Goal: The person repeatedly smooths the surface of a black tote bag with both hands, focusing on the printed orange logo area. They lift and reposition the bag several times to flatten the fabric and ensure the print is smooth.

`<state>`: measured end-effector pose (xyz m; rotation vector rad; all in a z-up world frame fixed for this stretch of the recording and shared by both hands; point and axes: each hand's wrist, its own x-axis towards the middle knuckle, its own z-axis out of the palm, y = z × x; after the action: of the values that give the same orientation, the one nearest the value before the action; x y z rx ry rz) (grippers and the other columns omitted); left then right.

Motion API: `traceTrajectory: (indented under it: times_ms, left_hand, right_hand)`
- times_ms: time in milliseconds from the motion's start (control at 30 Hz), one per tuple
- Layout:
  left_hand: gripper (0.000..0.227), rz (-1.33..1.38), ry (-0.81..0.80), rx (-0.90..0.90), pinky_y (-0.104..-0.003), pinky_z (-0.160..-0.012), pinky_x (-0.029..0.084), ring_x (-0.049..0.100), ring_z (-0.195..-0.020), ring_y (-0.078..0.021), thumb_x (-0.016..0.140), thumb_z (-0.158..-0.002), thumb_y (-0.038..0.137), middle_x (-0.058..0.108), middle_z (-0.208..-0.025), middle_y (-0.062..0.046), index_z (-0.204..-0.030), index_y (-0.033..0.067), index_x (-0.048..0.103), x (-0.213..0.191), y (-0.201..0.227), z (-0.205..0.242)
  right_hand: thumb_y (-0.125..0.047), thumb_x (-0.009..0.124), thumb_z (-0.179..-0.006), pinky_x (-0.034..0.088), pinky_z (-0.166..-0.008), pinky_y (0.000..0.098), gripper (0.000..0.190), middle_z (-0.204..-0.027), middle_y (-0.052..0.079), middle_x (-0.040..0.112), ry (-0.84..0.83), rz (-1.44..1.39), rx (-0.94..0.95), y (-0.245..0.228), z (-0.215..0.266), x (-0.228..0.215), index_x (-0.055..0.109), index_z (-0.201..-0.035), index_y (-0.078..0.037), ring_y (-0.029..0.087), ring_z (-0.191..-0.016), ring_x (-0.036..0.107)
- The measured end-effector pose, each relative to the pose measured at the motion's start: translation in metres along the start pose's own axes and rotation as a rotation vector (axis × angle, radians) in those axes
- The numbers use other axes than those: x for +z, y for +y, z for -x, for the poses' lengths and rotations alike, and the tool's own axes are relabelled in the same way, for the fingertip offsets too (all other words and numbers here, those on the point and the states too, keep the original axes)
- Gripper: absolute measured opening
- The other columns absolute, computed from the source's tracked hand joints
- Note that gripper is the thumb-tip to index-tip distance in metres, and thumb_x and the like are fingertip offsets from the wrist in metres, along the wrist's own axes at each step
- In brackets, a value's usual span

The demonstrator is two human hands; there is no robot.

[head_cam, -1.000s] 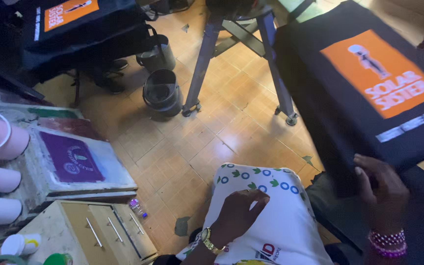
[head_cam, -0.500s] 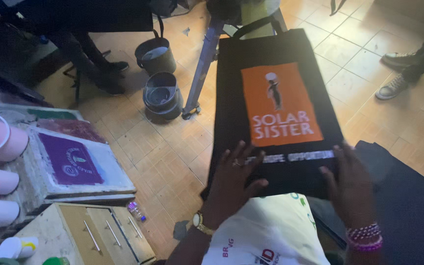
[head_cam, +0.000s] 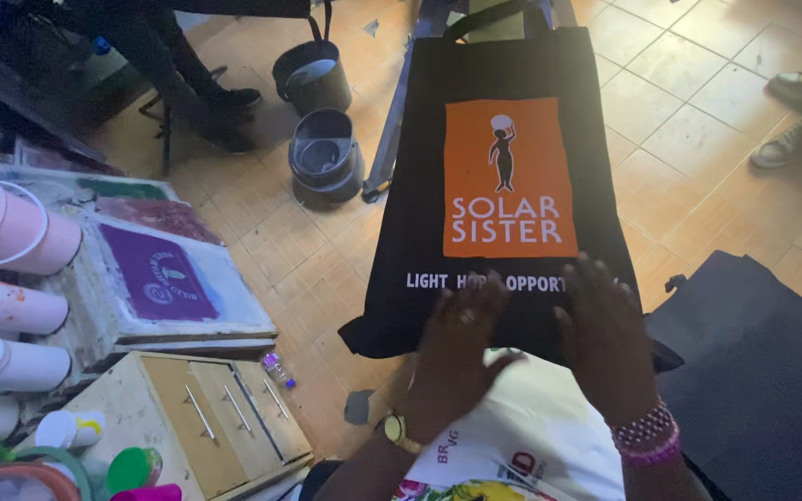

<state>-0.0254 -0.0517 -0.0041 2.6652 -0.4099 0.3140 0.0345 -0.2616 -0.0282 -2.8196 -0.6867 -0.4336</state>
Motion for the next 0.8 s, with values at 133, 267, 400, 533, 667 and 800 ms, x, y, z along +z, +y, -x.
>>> traceTrajectory:
  times_ms: [133, 267, 400, 533, 667, 800]
  left_hand:
    - [0.080, -0.053, 0.079, -0.141, -0.060, -0.118, 0.026, 0.034, -0.151, -0.0377, 0.036, -0.101, 0.062, 0.043, -0.161, -0.016, -0.154, 0.0027, 0.042, -0.015, -0.021, -0.015]
    - [0.092, 0.128, -0.082, -0.094, -0.063, -0.121, 0.025, 0.037, -0.149, -0.0398, 0.029, -0.093, 0.074, 0.046, -0.155, -0.022, -0.154, 0.0070, 0.041, -0.015, -0.013, -0.024]
    - [0.082, 0.071, -0.020, -0.060, -0.064, -0.119, 0.030, 0.052, -0.138, -0.0422, 0.034, -0.096, 0.070, 0.059, -0.142, -0.024, -0.146, 0.0076, 0.052, -0.014, -0.029, -0.039]
    - [0.075, 0.005, -0.030, -0.119, -0.067, -0.117, 0.028, 0.037, -0.148, -0.0440, 0.037, -0.104, 0.059, 0.044, -0.156, -0.026, -0.152, 0.0017, 0.044, -0.029, -0.037, -0.043]
    - [0.070, 0.151, -0.124, -0.013, -0.067, -0.120, 0.023, 0.038, -0.148, -0.0421, 0.041, -0.102, 0.057, 0.048, -0.154, -0.023, -0.150, 0.0067, 0.047, -0.015, -0.024, -0.037]
    - [0.069, 0.149, -0.140, -0.009, -0.063, -0.122, 0.023, 0.038, -0.150, -0.0354, 0.026, -0.105, 0.060, 0.049, -0.156, -0.016, -0.153, 0.0143, 0.046, -0.018, -0.013, -0.034]
  right_hand:
    - [-0.023, 0.060, -0.094, 0.039, -0.115, 0.0547, 0.053, -0.158, 0.015, 0.050, 0.020, -0.110, -0.109, -0.016, -0.025, 0.003, 0.054, -0.145, -0.007, 0.036, -0.144, 0.048]
    - [-0.032, 0.052, -0.102, 0.032, -0.121, 0.0577, 0.058, -0.160, 0.015, 0.043, -0.172, -0.126, -0.016, -0.018, -0.046, 0.013, 0.040, -0.157, -0.017, 0.035, -0.149, 0.040]
    - [-0.037, 0.045, -0.103, 0.032, -0.121, 0.0577, 0.062, -0.163, 0.014, 0.038, -0.180, -0.084, 0.029, -0.030, -0.051, 0.003, 0.034, -0.160, -0.017, 0.035, -0.149, 0.038]
    - [-0.039, 0.046, -0.105, 0.029, -0.122, 0.0594, 0.063, -0.161, 0.022, 0.039, -0.143, -0.111, 0.152, -0.027, -0.048, -0.002, 0.035, -0.159, -0.007, 0.038, -0.150, 0.036]
    - [-0.033, 0.049, -0.104, 0.033, -0.120, 0.0592, 0.054, -0.155, 0.020, 0.047, -0.121, -0.084, 0.049, -0.029, -0.050, -0.004, 0.045, -0.152, -0.008, 0.037, -0.147, 0.042]
    - [-0.030, 0.050, -0.102, 0.038, -0.118, 0.0554, 0.048, -0.151, 0.013, 0.054, -0.152, -0.145, -0.028, -0.023, -0.047, -0.005, 0.053, -0.147, -0.016, 0.035, -0.145, 0.047]
